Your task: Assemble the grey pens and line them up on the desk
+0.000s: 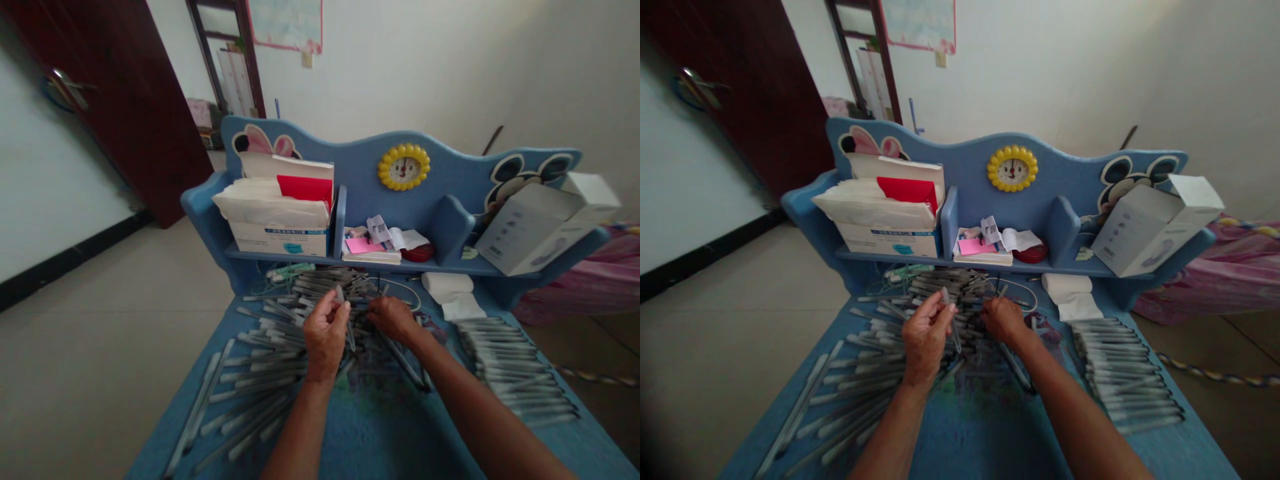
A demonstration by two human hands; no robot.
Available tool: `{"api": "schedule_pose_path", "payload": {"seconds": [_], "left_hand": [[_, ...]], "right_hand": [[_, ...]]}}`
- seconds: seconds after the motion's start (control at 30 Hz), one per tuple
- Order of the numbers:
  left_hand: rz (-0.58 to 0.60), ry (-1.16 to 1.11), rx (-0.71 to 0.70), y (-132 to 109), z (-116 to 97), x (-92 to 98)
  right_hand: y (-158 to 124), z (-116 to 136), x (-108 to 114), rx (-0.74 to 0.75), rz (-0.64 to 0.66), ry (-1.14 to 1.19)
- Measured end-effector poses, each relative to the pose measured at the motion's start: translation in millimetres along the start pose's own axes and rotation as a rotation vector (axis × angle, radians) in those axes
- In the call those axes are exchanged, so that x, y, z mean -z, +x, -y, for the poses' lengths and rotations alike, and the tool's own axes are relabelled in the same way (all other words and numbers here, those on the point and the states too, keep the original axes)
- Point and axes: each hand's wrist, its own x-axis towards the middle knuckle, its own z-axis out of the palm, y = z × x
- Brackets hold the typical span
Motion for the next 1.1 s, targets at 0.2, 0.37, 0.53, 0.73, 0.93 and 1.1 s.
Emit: {"api": "schedule_pose_path", "payload": {"seconds": [0.2,0.37,0.53,0.73,0.93,1.1], "left_hand": [[0.024,-0.068,0.021,-2,-3,-1.3],[0.016,-0.06,0.014,-2,2,-3.4],[0.028,-0.04,0.008,-1,4,-3.3],[0.084,-0.006,-0.033,-2,4,-2.4],[0.132,0.018,-0.059,-5,6,-5.1],[0.142,0.011,-0.047,-8,4,-8.2]], "right_hand": [[-4,-20,-5,-0.045,0.012,0.005],[-1,-20,-1,-0.074,0.0,-0.037],[8,-9,2,-0.026,0.016,-0.128],[15,-12,4,0.056,0.058,-0.203],[11,-21,6,0.135,0.07,-0.163],[9,-25,7,0.188,0.021,0.001]]}}
